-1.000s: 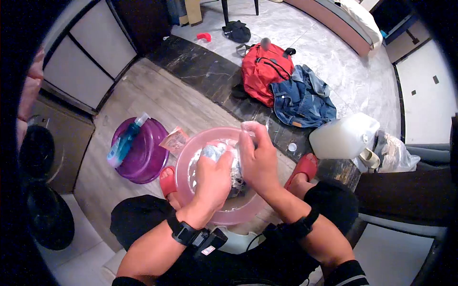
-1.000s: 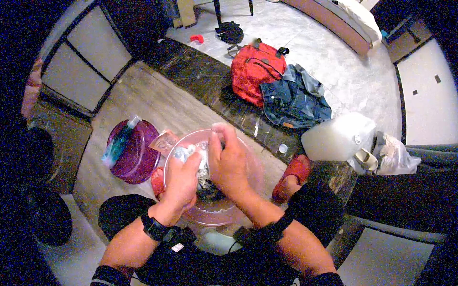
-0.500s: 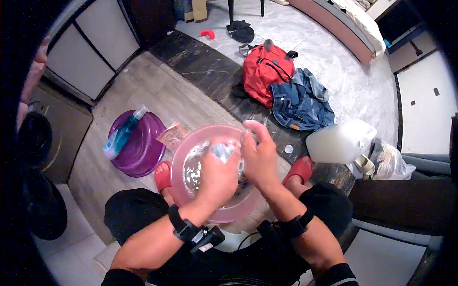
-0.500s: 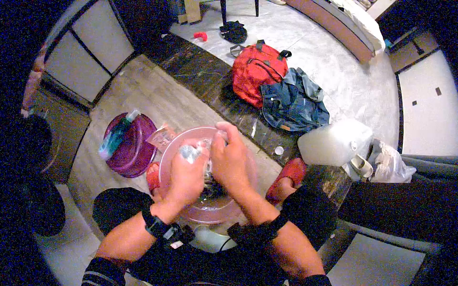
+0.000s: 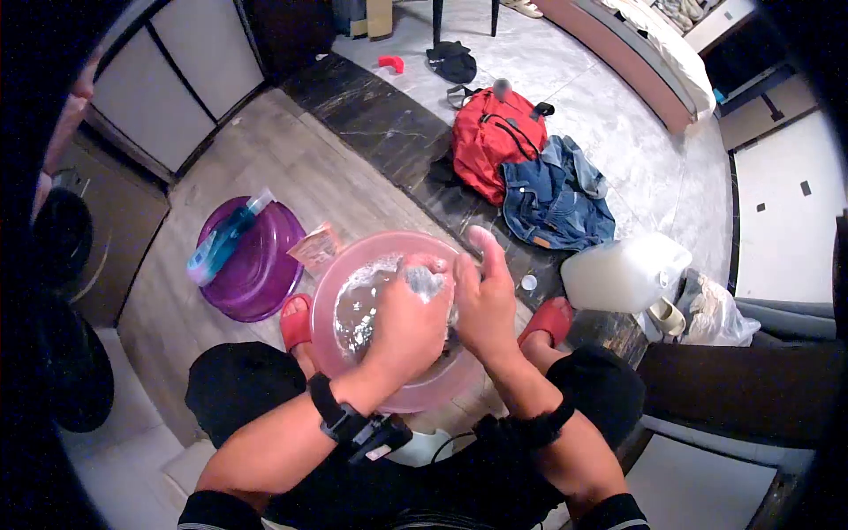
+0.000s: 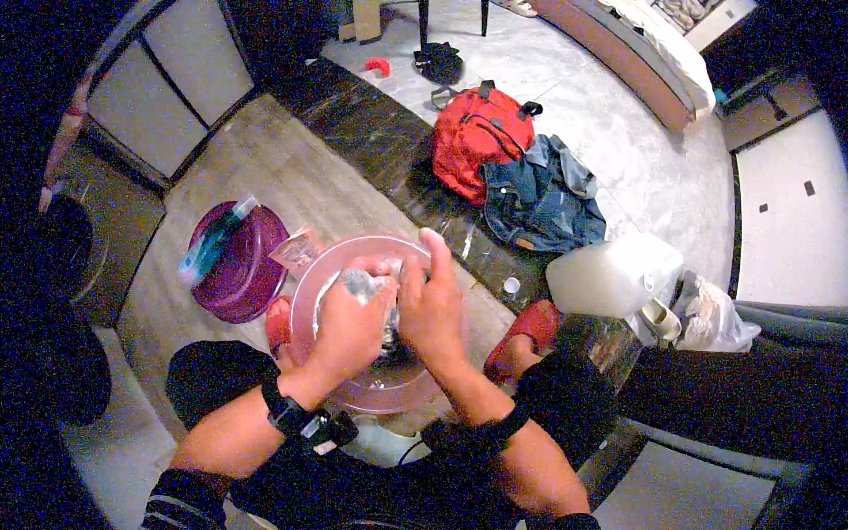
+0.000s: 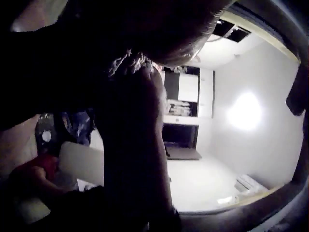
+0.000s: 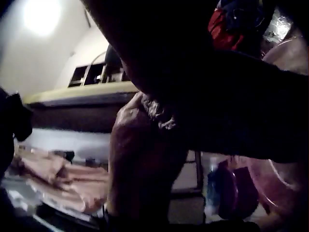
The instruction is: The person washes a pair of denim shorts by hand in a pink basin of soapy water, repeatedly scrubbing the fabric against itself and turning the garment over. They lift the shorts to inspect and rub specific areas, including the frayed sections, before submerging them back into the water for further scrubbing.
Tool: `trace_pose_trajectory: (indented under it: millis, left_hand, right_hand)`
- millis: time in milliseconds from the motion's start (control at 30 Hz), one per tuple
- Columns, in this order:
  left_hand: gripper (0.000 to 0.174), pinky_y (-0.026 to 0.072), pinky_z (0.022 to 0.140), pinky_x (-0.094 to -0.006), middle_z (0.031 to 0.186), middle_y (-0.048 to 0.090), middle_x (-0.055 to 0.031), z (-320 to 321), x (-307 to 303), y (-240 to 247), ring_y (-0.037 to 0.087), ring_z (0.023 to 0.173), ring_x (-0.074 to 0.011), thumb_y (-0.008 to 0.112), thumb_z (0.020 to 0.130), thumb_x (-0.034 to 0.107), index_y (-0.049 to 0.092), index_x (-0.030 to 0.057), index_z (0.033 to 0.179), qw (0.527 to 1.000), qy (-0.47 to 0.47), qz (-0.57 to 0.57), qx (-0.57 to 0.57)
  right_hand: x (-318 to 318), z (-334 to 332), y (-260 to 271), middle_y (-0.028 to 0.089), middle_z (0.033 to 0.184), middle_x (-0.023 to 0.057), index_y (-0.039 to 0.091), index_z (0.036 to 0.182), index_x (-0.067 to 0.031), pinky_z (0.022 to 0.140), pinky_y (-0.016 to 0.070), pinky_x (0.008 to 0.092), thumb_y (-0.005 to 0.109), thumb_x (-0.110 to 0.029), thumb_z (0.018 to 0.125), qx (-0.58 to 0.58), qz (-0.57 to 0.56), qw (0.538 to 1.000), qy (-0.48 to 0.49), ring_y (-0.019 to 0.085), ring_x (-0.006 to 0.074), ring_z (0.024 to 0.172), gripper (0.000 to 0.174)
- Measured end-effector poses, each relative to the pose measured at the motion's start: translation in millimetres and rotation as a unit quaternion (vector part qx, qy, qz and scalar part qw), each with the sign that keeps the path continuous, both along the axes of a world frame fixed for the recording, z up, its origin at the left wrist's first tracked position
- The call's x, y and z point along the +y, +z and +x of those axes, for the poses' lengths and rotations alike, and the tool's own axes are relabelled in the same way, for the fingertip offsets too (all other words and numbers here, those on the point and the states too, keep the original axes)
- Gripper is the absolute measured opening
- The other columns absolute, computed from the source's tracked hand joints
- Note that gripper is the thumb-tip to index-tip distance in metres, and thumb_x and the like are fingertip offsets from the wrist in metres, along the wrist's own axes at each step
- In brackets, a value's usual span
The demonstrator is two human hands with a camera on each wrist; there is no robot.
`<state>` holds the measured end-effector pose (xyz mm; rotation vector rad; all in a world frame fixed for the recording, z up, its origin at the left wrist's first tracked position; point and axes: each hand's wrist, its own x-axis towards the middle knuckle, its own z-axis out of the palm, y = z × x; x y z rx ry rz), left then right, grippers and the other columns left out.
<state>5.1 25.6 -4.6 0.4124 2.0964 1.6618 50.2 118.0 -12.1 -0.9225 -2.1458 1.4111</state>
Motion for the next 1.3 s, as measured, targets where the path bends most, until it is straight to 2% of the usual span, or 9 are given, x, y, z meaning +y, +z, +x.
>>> trace_pose_trajectory:
  millis: [133,233,333,767,867,900,1000,1200,1300]
  left_hand:
    - [0.02,0.048,0.071,-0.0337,0.087,0.063,-0.0151,-32.2,-2.4,-26.3,0.063,0.082,-0.0211,0.058,0.085,0.012,0.053,0.0013,0.102,0.994,0.031,0.055,-0.093]
    - [0.017,0.0471,0.066,-0.0306,0.079,0.061,-0.0096,-7.8,-2.9,-24.2,0.058,0.074,-0.0142,0.057,0.086,0.01,0.054,0.002,0.1,0.999,0.023,0.034,-0.012]
    - [0.018,0.0473,0.067,-0.0313,0.082,0.062,-0.0103,-19.3,-3.8,-1.6,0.059,0.077,-0.0137,0.058,0.086,0.011,0.054,0.0009,0.1,0.999,0.011,0.005,-0.049]
    - [0.017,0.0478,0.069,-0.0258,0.091,0.062,-0.0052,-5.8,-5.1,-23.6,0.057,0.081,-0.0114,0.055,0.089,0.009,0.055,0.0026,0.104,0.999,-0.013,0.013,-0.03]
    - [0.015,0.0469,0.071,-0.0248,0.092,0.061,-0.0041,-26.2,-0.8,1.5,0.056,0.083,-0.0103,0.054,0.09,0.01,0.055,0.0024,0.102,0.99,0.006,-0.009,-0.143]
    - [0.016,0.0473,0.07,-0.0249,0.091,0.061,-0.0046,-32.3,-4.6,-20.0,0.056,0.082,-0.0101,0.055,0.09,0.011,0.055,0.0019,0.103,0.99,0.014,0.052,-0.133]
    - [0.017,0.0461,0.063,-0.028,0.08,0.063,-0.005,-10.5,-3.3,-18.0,0.057,0.073,-0.0113,0.056,0.087,0.013,0.06,-0.001,0.097,0.992,0.023,0.075,-0.098]
    - [0.014,0.0473,0.069,-0.0274,0.087,0.062,-0.0043,-25.0,-8.5,-8.9,0.058,0.08,-0.0123,0.054,0.089,0.011,0.058,0.0013,0.098,0.99,0.007,0.048,-0.135]
    - [0.015,0.0467,0.067,-0.0289,0.085,0.063,-0.0054,-2.8,-4.5,-15.8,0.057,0.078,-0.0116,0.054,0.088,0.013,0.058,0.0008,0.095,0.996,0.005,0.053,-0.074]
  right_hand:
    - [-35.6,8.5,3.4,0.06,0.1,0.0246,0.049,0.121,-0.0038,0.082,0.0459,0.0417,0.046,-0.018,0.09,0.099,0.119,0.985,0.078,0.059,0.0385,0.092,0.034]
    - [-6.6,0.8,2.6,0.06,0.101,0.0251,0.05,0.119,-0.0036,0.084,0.0447,0.0413,0.048,-0.016,0.089,-0.057,-0.048,0.997,0.024,0.058,0.0389,0.094,0.033]
    - [-16.7,1.1,-1.5,0.06,0.1,0.0245,0.049,0.12,-0.0032,0.082,0.045,0.0413,0.048,-0.015,0.089,-0.018,0.052,0.998,0.024,0.058,0.0385,0.092,0.033]
    - [-2.8,-0.7,-8.2,0.06,0.089,0.0257,0.05,0.118,-0.0081,0.069,0.0473,0.0428,0.049,-0.012,0.088,0.033,0.009,0.999,0.003,0.061,0.0372,0.078,0.03]
    - [-22.7,4.8,14.6,0.059,0.093,0.0135,0.05,0.117,-0.0016,0.07,0.0448,0.0319,0.048,-0.01,0.089,0.021,-0.045,0.997,0.054,0.055,0.0157,0.079,0.03]
    - [-32.4,8.8,11.1,0.059,0.091,0.0124,0.05,0.117,-0.0017,0.069,0.0445,0.0323,0.048,-0.01,0.09,0.046,0.075,0.992,0.088,0.054,0.0144,0.078,0.029]
    - [-12.4,3.0,2.2,0.06,0.096,0.0155,0.053,0.114,-0.002,0.073,0.0449,0.0324,0.048,-0.009,0.088,-0.044,-0.075,0.996,0.025,0.057,0.0192,0.082,0.027]
    - [-35.7,11.6,6.2,0.061,0.098,0.0178,0.052,0.116,-0.0015,0.078,0.0453,0.0319,0.049,-0.011,0.088,0.031,0.044,0.996,0.078,0.058,0.0211,0.09,0.029]
    - [-1.4,-1.4,-8.8,0.06,0.094,0.0168,0.054,0.113,-0.0017,0.074,0.0462,0.0322,0.049,-0.011,0.087,0.011,-0.051,0.999,-0.001,0.058,0.0229,0.081,0.028]
